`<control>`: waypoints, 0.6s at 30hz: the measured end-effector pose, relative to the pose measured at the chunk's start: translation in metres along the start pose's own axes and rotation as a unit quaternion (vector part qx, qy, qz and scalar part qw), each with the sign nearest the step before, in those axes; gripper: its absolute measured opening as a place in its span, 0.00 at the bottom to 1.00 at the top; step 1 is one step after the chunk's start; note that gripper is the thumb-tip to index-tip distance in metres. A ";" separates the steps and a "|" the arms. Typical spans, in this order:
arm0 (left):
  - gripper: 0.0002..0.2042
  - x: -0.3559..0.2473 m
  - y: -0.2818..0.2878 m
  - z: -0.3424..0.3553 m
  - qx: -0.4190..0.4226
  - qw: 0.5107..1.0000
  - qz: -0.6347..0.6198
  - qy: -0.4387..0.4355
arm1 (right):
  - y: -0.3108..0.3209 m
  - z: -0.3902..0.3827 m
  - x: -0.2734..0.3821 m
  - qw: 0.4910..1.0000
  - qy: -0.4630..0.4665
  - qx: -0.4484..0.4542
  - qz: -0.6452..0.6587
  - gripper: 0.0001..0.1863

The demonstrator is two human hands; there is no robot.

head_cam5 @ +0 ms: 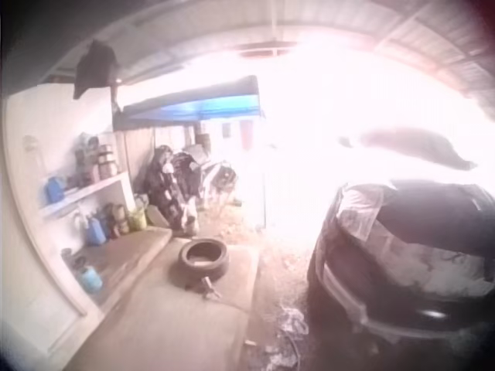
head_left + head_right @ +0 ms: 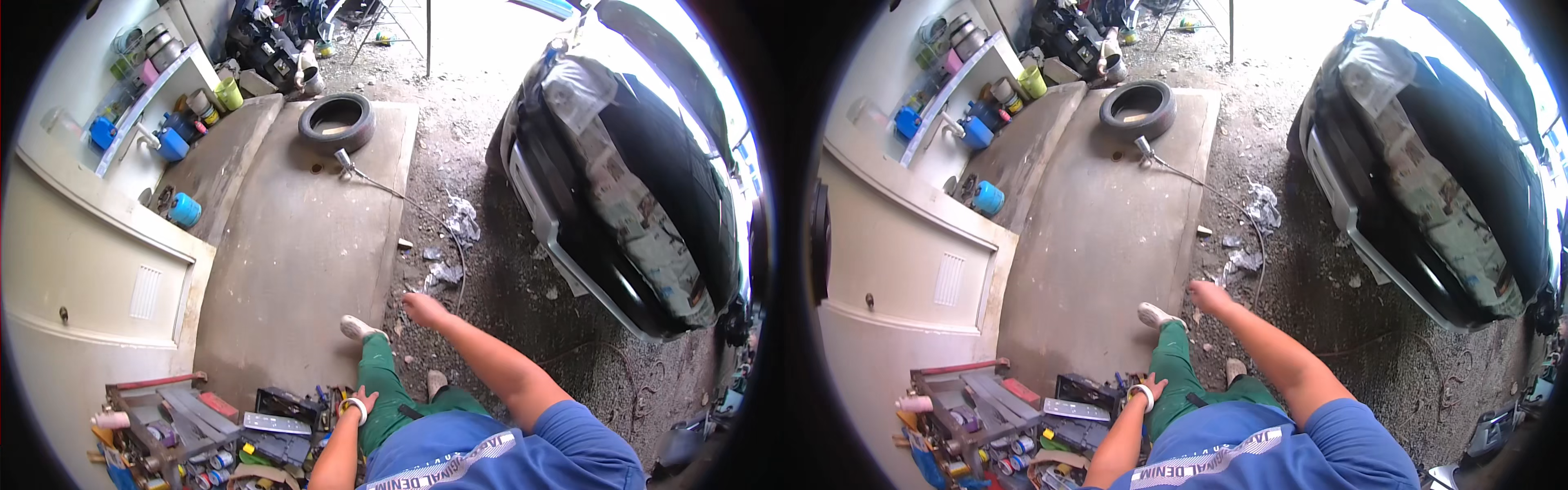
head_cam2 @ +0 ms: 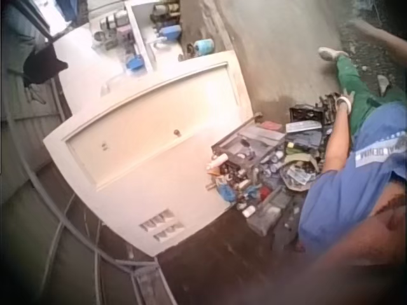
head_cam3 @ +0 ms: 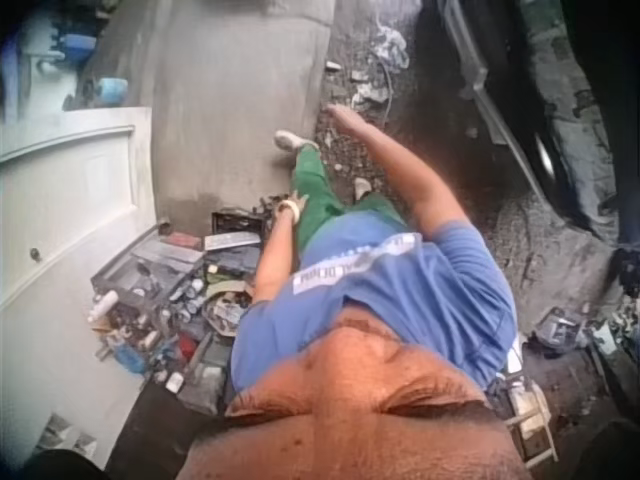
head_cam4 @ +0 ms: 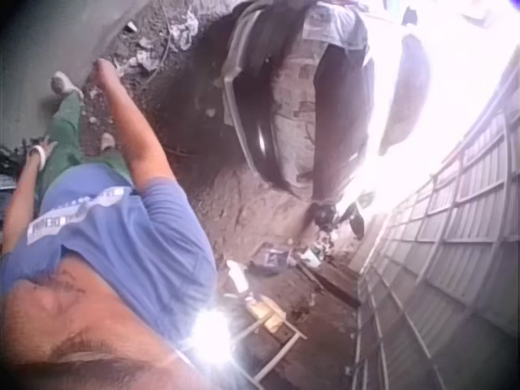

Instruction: The person uses a spray gun to apply paint to the front fender and the lower bumper of a black car. They move around the vehicle and adjust the connected air hose to reach different sections of the bodywork.

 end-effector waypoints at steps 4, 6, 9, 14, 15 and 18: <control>0.39 -0.052 0.129 0.076 0.038 0.999 0.025 0.011 | 0.007 0.112 0.075 0.997 0.073 0.001 -0.019 0.15; 0.36 -0.052 0.222 0.118 0.052 0.996 0.069 0.024 | -0.010 0.145 0.081 0.997 0.056 0.025 -0.041 0.16; 0.32 -0.084 0.310 0.161 0.092 0.987 0.046 -0.123 | 0.012 0.157 0.025 0.965 -0.045 0.150 -0.212 0.18; 0.31 -0.121 0.445 0.188 0.084 0.992 -0.089 -0.021 | 0.073 0.157 0.016 0.961 -0.256 0.005 -0.101 0.21; 0.30 -0.133 0.474 0.192 0.096 0.983 -0.155 0.009 | 0.088 0.169 0.028 0.960 -0.274 -0.020 -0.061 0.21; 0.29 -0.193 0.543 0.226 0.087 0.981 -0.173 -0.008 | 0.119 0.218 0.028 0.960 -0.275 -0.042 -0.022 0.24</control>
Point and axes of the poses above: each hand's wrist, its own z-axis towards the middle knuckle, its own y-axis out of the back of the hand, x = y × z, the point moved 2 cm from there along z, towards the middle knuckle, and after that the axes turned 5 degrees about -x, right-handed, at the moved point
